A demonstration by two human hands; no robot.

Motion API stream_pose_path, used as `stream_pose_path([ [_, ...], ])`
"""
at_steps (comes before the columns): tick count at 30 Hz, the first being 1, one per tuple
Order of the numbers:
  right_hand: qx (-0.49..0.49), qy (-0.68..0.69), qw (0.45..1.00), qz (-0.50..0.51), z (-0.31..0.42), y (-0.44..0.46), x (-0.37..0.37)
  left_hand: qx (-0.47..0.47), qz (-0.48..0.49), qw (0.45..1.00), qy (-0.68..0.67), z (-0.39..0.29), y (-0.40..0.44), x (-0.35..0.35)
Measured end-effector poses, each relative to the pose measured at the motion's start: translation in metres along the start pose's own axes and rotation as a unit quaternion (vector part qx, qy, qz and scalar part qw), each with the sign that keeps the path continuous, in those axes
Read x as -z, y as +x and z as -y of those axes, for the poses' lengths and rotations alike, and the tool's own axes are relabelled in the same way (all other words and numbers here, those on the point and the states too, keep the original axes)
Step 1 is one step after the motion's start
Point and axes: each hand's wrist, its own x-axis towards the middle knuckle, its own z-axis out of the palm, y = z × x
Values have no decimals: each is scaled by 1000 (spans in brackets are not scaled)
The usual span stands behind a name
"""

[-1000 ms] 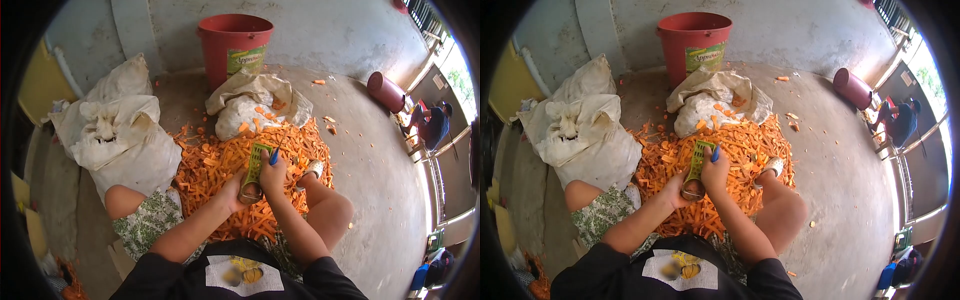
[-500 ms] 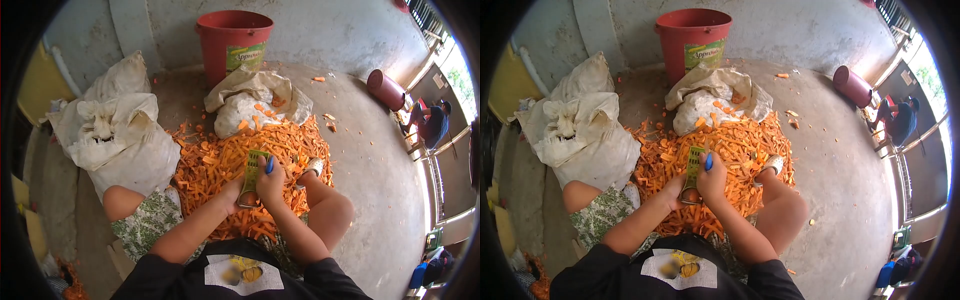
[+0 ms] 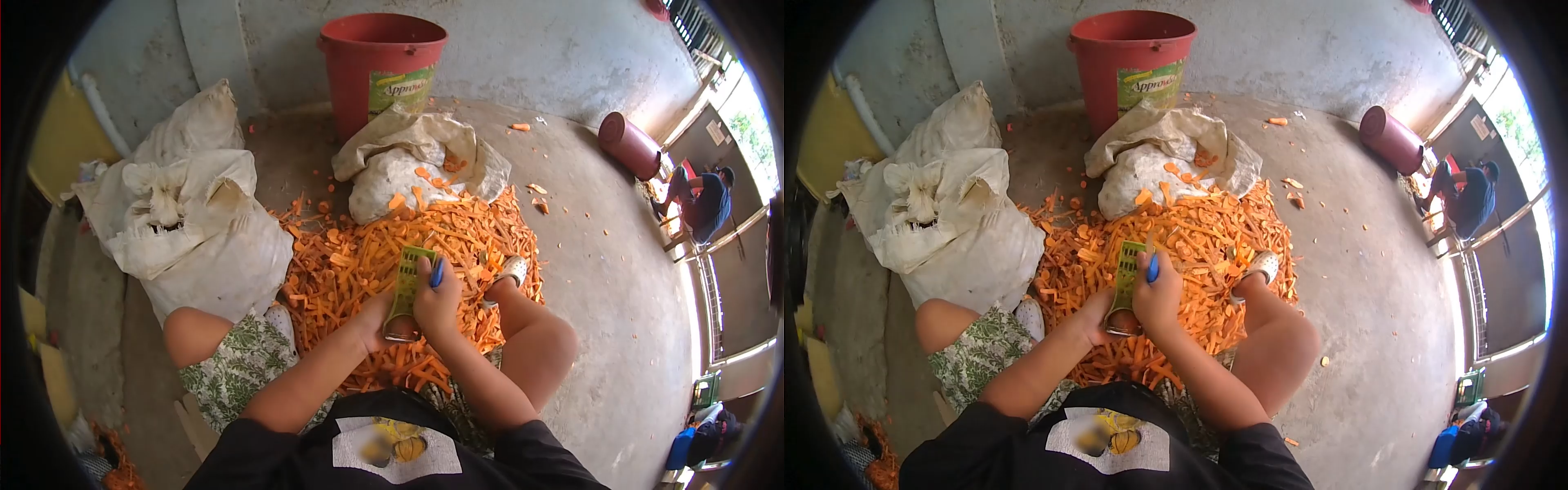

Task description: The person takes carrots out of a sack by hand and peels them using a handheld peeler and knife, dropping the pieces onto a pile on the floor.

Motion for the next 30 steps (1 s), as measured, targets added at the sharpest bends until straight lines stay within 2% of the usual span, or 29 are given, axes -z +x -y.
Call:
stream_pose_path([
  [2, -3, 39, 999, -12, -14, 9, -9, -22, 14, 999, 42, 3, 5, 14],
  [4, 30, 25, 993, -112, -33, 31, -6, 14, 26, 997, 78, 2, 1, 16],
  [6, -58, -32, 985, -157, -55, 65, 14, 50, 39, 992, 113, 3, -4, 6],
  [7, -58, -31, 985, -157, -54, 67, 18, 40, 1, 995, 89, 4, -8, -10],
  [8, -106, 109, 978, -140, -51, 69, 21, 30, -37, 997, 67, 2, -10, -18],
  [9, -152, 246, 950, -120, -45, 68, 24, 38, 23, 993, 107, -1, -4, 2],
  [10, -119, 211, 966, -93, -32, 58, 23, 40, 24, 993, 107, -2, -4, 7],
  [12, -79, 168, 982, -43, 5, 27, 15, 22, -7, 1000, 20, -6, -1, 9],
  [13, -60, 118, 991, -8, -3, 14, 5, 19, -1, 999, 27, -7, -2, 6],
  [14, -12, 123, 992, -22, -15, 2, -10, 19, -2, 999, 25, -4, 0, 11],
  [16, -5, 32, 999, 6, -5, 1, -2, -1, 87, 996, -12, -1, 2, 19],
  [17, -6, 33, 999, 6, -10, 8, -1, -2, 86, 996, -12, -2, 1, 22],
  [19, -17, 3, 996, -93, -34, 34, 1, 51, -9, 984, 168, -7, -14, 1],
  [20, -82, 26, 986, -142, -52, 54, 6, 51, -9, 984, 168, -3, -16, -6],
  [21, -81, 43, 979, -183, -57, 66, 15, 55, -23, 989, 136, 3, -16, -13],
  [22, -97, 192, 959, -182, -60, 72, 20, 57, -38, 992, 105, 4, -16, -17],
  [24, -82, 151, 973, -153, -51, 63, 25, 36, -46, 993, 103, 1, -6, -1],
  [26, 11, 141, 987, -72, -14, 33, 20, 43, 89, 993, 69, -6, -5, 8],
  [27, 23, 101, 994, -46, -10, 15, 11, 25, 43, 997, 57, -5, -2, 6],
  [30, 17, 42, 999, -2, -7, -3, 0, 16, -8, 995, 98, -4, -10, 0],
])
